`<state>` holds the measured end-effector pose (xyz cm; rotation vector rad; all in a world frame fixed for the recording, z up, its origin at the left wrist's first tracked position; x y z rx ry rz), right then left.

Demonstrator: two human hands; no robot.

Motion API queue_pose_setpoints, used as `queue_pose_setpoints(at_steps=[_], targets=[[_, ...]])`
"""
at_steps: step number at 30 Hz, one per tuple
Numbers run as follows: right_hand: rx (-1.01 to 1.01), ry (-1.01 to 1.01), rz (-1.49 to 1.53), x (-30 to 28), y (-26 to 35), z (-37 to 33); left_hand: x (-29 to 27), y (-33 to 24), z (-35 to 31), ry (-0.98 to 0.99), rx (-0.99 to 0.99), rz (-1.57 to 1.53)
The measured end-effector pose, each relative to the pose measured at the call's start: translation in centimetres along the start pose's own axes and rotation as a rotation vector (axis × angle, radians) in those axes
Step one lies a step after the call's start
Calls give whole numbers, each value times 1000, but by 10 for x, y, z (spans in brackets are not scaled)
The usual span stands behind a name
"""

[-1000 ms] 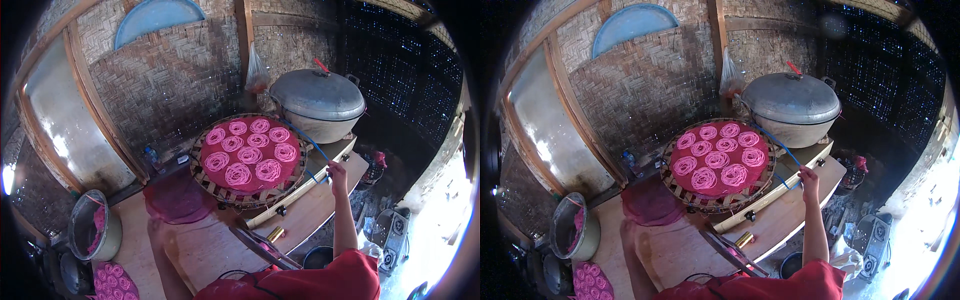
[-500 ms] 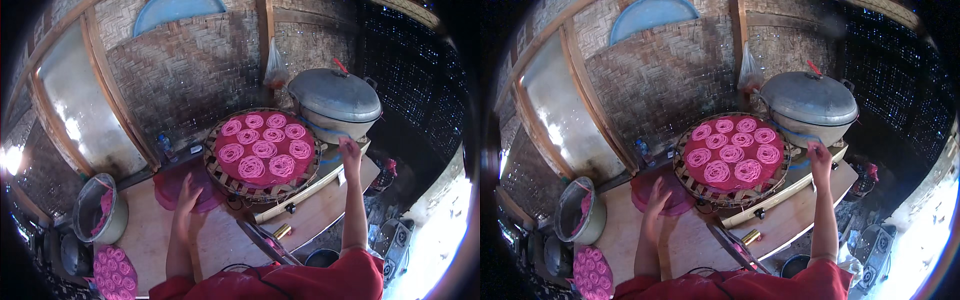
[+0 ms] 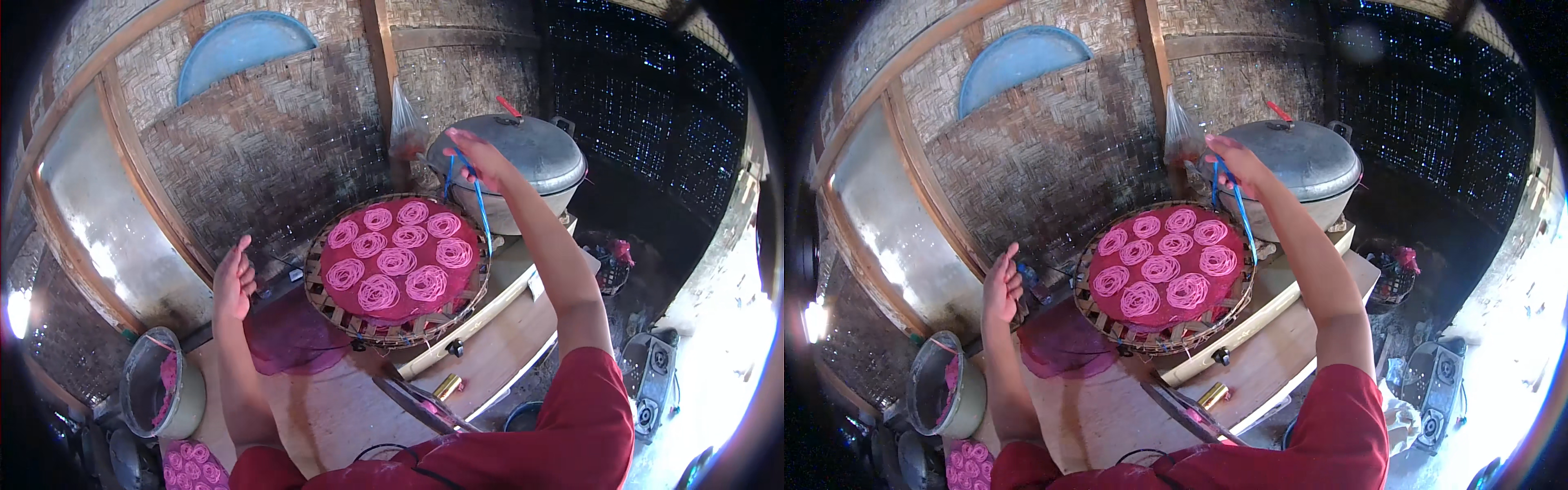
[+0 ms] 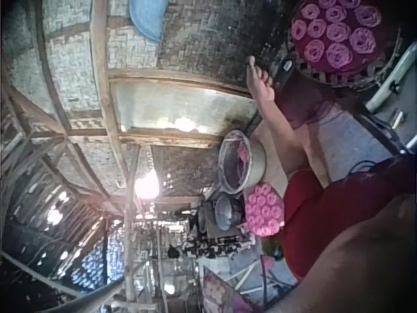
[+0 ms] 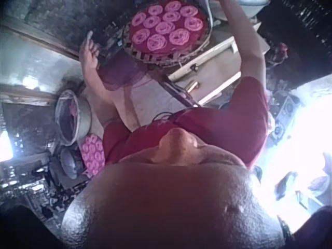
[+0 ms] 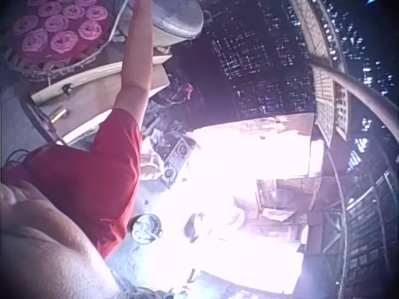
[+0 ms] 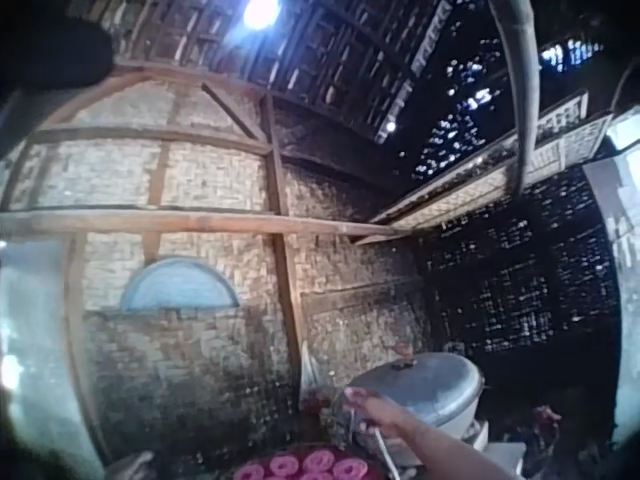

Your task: The person uses a specialized piping tool to create floral patterns from pink dough on a circular mat and then transfers the mats to a woven tray.

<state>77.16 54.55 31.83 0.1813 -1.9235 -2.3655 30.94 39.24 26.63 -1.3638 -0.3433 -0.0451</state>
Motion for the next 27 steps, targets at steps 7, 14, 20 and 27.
queue_pose_setpoints(at_steps=[7,14,20,27], targets=[[-36,85,-8,2,9,3,23,-57,32,35,150,88],[-86,86,22,11,37,-2,27,-65,44,-2,160,75],[-163,292,118,65,67,-39,-16,-113,23,-106,245,98],[-310,549,189,162,124,-121,-74,-165,-14,-233,255,343]])
Point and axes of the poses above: each hand's wrist, its own z-axis towards the middle knuckle, its own x-axis out of the palm, y = z × x, the point moved 9 cm from there along z, towards the middle knuckle
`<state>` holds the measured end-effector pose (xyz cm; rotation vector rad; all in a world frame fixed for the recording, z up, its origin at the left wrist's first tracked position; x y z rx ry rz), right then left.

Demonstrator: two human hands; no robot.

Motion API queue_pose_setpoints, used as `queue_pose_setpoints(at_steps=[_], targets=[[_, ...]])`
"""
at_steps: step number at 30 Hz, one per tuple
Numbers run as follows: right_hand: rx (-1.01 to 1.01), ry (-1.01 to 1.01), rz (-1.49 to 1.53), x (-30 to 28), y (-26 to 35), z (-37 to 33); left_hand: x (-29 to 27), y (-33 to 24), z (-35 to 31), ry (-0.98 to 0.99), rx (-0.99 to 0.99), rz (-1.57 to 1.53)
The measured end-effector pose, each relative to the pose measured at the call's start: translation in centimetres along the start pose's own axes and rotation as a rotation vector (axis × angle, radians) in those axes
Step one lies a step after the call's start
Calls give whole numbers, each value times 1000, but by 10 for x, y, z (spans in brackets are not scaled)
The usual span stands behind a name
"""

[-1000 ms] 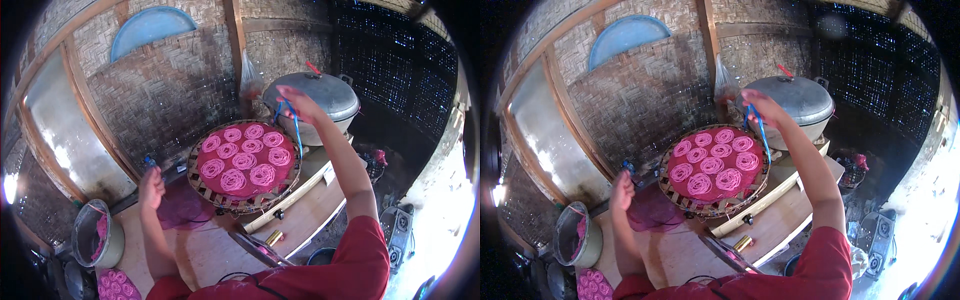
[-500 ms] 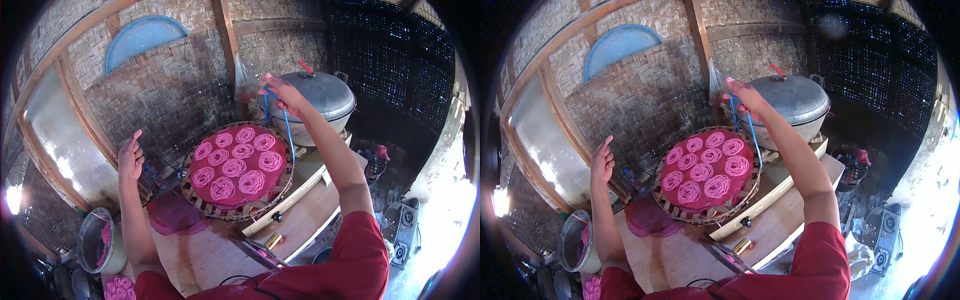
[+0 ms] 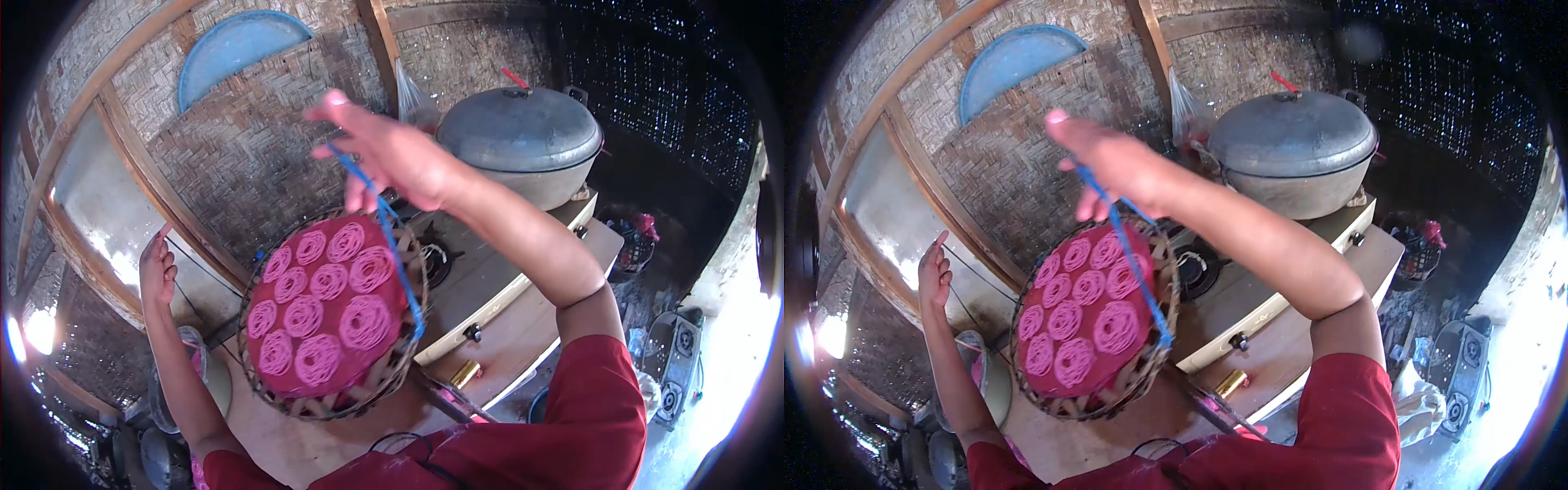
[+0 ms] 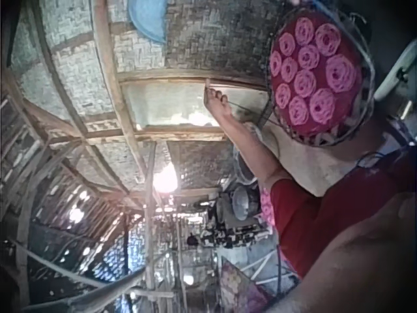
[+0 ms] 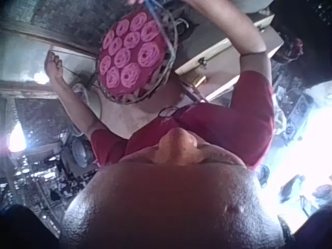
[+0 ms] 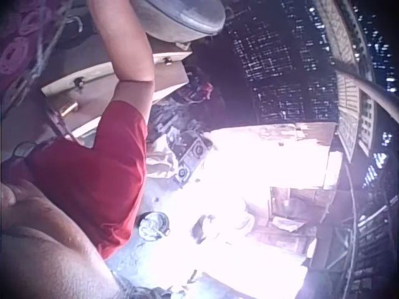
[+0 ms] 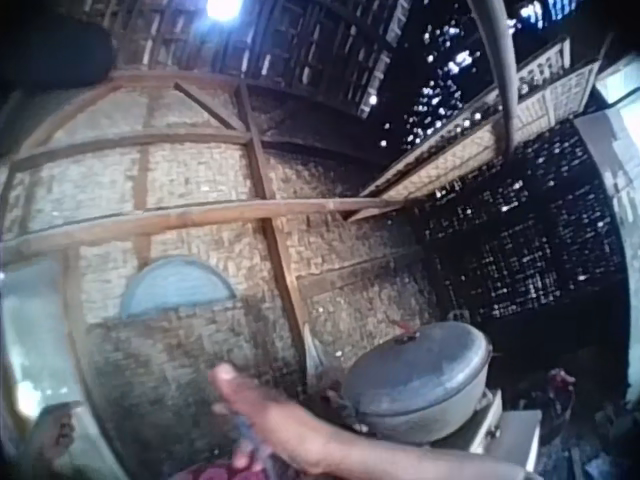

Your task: The person uses a specialized piping tool to create floral patterns from pink dough on a circular mat and then transfers the mats to a woven tray.

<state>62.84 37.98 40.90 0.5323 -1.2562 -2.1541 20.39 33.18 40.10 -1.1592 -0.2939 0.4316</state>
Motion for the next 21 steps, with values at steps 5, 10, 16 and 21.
queue_pose_setpoints(at_steps=[5,10,16,21], targets=[[-87,170,62,80,14,-10,-48,4,-11,-30,4,181],[-51,342,212,142,6,-16,-91,24,-40,-113,-54,251],[37,494,155,198,-2,-36,-199,52,-62,-283,-50,256],[75,524,152,205,-19,-42,-157,46,-95,-342,-39,319]])
Point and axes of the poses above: each hand's wrist, its own z-axis towards the middle knuckle, its own x-axis out of the palm, y = z × x, the point moved 9 cm from there along z, towards the middle knuckle
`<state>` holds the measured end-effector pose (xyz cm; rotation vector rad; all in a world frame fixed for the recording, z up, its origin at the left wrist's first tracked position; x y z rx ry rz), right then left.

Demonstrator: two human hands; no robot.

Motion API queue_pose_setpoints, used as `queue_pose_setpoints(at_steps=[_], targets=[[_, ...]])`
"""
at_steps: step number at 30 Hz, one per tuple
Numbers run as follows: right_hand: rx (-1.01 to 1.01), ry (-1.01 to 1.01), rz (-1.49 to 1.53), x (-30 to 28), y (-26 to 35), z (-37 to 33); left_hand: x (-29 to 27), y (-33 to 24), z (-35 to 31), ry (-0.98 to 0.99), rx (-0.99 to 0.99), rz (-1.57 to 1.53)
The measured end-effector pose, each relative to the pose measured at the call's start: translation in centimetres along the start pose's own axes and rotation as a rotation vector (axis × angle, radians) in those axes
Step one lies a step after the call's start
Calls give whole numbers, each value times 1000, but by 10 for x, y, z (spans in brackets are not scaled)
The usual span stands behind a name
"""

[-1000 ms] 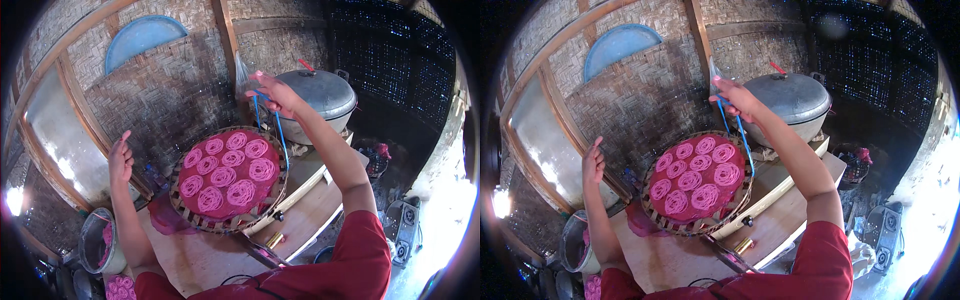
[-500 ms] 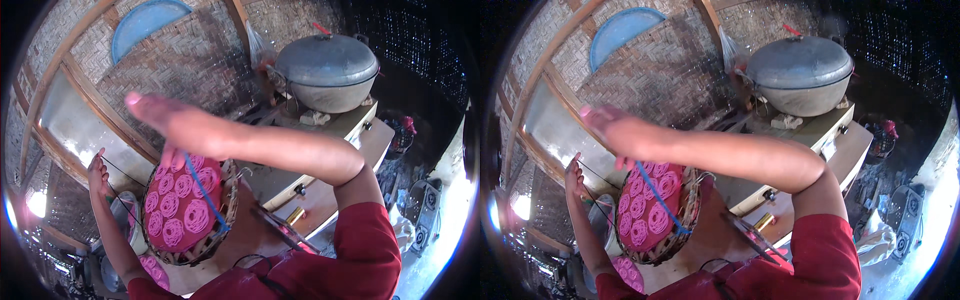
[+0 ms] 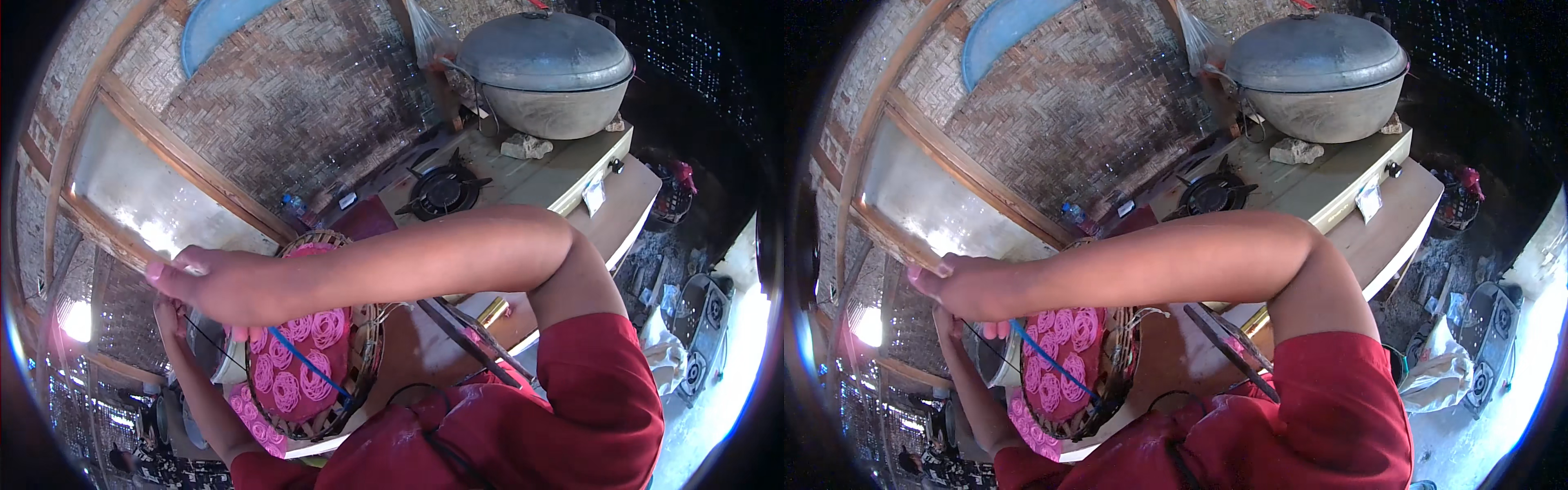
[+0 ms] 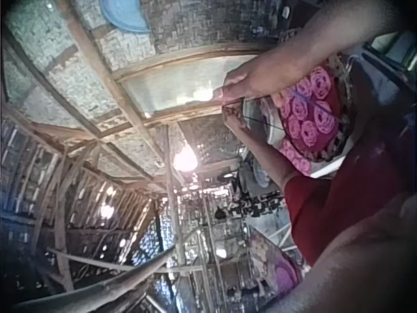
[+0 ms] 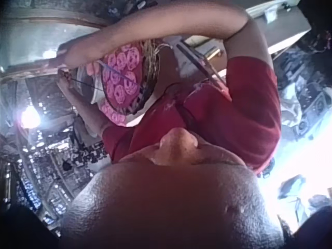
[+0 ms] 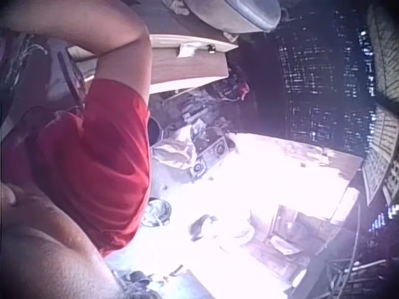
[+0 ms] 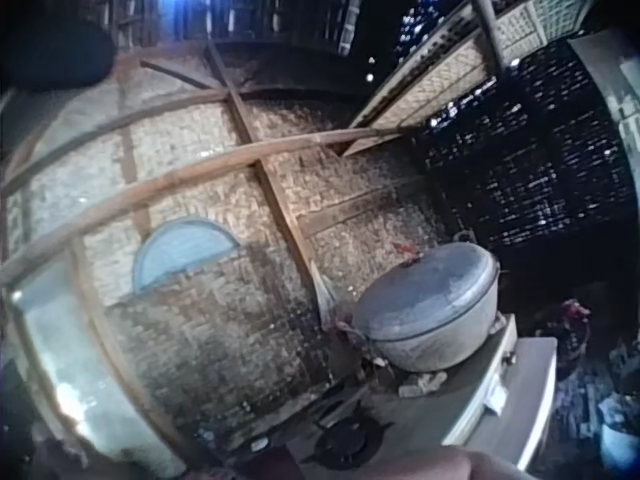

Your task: The person uses a specialized piping tool to create floral patterns from pink dough on a circular mat and then transfers the mats to a woven tray.

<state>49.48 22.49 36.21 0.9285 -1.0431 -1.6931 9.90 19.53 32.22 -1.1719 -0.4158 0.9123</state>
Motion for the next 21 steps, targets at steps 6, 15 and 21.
queue_pose_setpoints(at_steps=[6,15,21], targets=[[-128,-55,-36,-30,-17,-20,-53,28,-16,50,-74,-149],[234,-400,134,-122,-136,-26,-63,45,-66,-19,-135,-185],[286,-423,145,-134,-181,-32,-76,74,-87,-40,-197,-208]])
Point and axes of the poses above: each hand's wrist, its own z-axis towards the middle knuckle, its own x-axis out of the palm, y = z × x, the point moved 9 cm from there along z, towards the middle knuckle
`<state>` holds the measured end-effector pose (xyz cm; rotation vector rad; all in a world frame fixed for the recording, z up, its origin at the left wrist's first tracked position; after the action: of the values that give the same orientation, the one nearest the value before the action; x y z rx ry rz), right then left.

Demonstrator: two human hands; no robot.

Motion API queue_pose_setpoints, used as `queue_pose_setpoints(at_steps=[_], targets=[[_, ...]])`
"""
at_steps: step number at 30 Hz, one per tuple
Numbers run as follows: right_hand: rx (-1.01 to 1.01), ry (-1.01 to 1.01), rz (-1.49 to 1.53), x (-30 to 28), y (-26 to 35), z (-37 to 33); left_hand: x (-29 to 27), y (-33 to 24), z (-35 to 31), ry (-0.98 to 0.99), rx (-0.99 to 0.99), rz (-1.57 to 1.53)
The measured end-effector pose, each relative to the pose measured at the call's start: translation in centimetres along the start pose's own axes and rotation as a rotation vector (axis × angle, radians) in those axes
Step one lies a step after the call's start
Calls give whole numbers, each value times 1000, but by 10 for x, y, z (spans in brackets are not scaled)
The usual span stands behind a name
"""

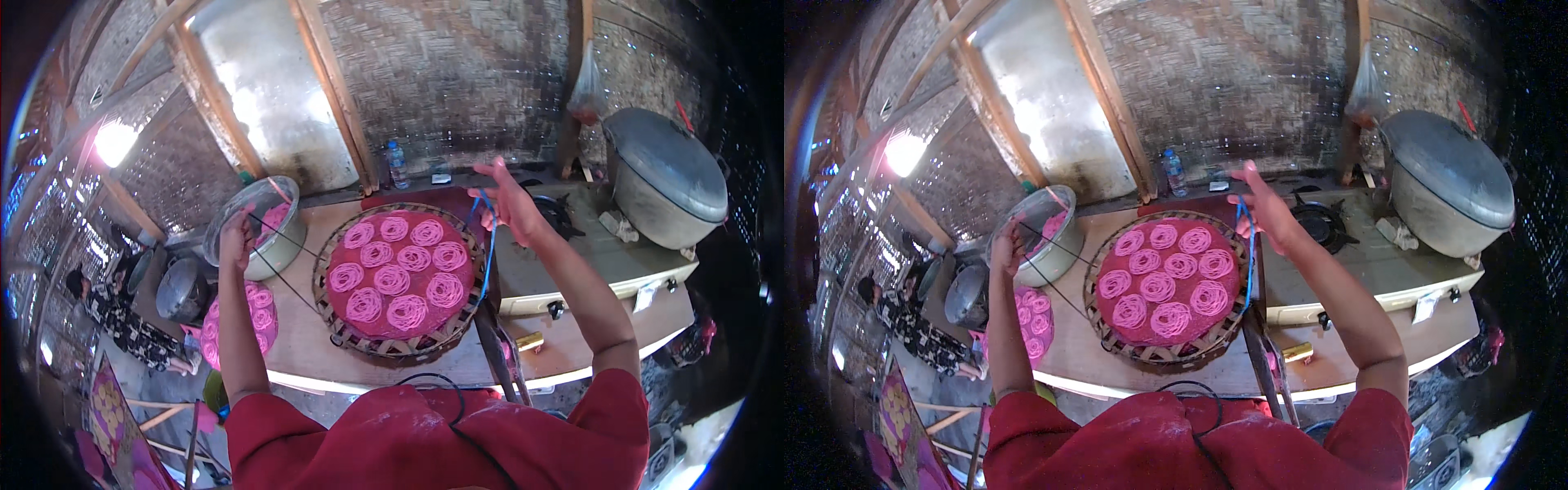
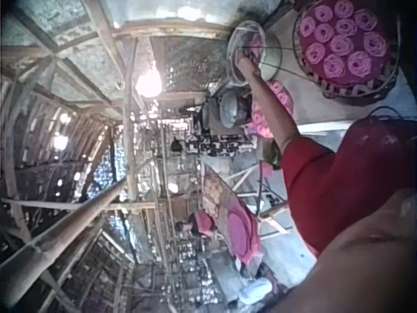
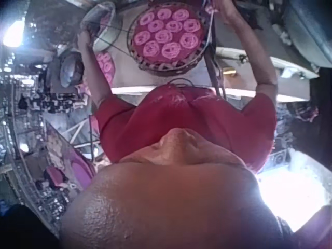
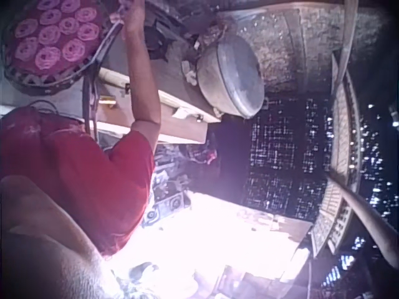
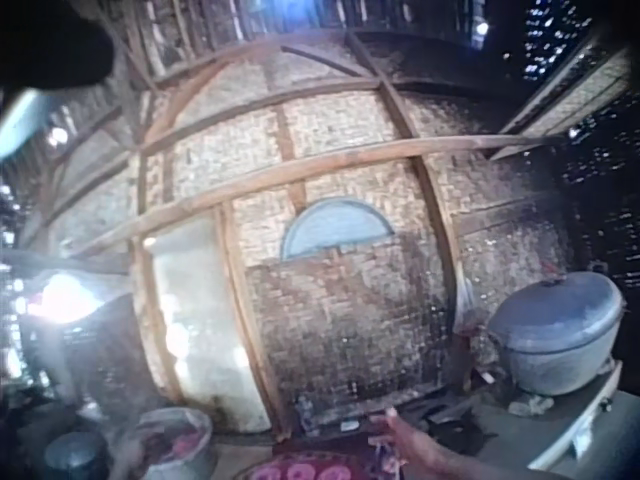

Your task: The person uses a specialized piping tool to create floral patterns from pink dough on a circular mat and then transfers the mats to a woven tray.

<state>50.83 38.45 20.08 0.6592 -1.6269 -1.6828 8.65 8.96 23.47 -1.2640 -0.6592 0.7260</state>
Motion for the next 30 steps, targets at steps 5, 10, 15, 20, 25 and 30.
queue_pose_setpoints(at_steps=[5,10,15,20,25,30], targets=[[-47,-72,105,-20,0,-8,-17,14,-8,-49,-2,-104],[83,-193,60,-79,-33,-22,-63,37,-23,-91,-21,-76],[155,-358,-418,-152,-79,-45,-127,108,-61,-236,-110,335],[-232,-678,-1194,-179,-64,-75,-93,212,-102,416,-43,1499],[-288,-779,-1267,-83,-10,-101,-28,143,-83,129,352,1243],[-212,-721,-975,3,-20,-91,23,154,-33,167,503,940]])
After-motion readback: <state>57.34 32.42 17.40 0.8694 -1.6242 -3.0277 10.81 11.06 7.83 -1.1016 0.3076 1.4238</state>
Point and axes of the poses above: each hand's wrist, its own z-axis towards the middle knuckle, its own x-axis out of the palm, y = z × x, the point moved 9 cm from there along z, towards the middle knuckle
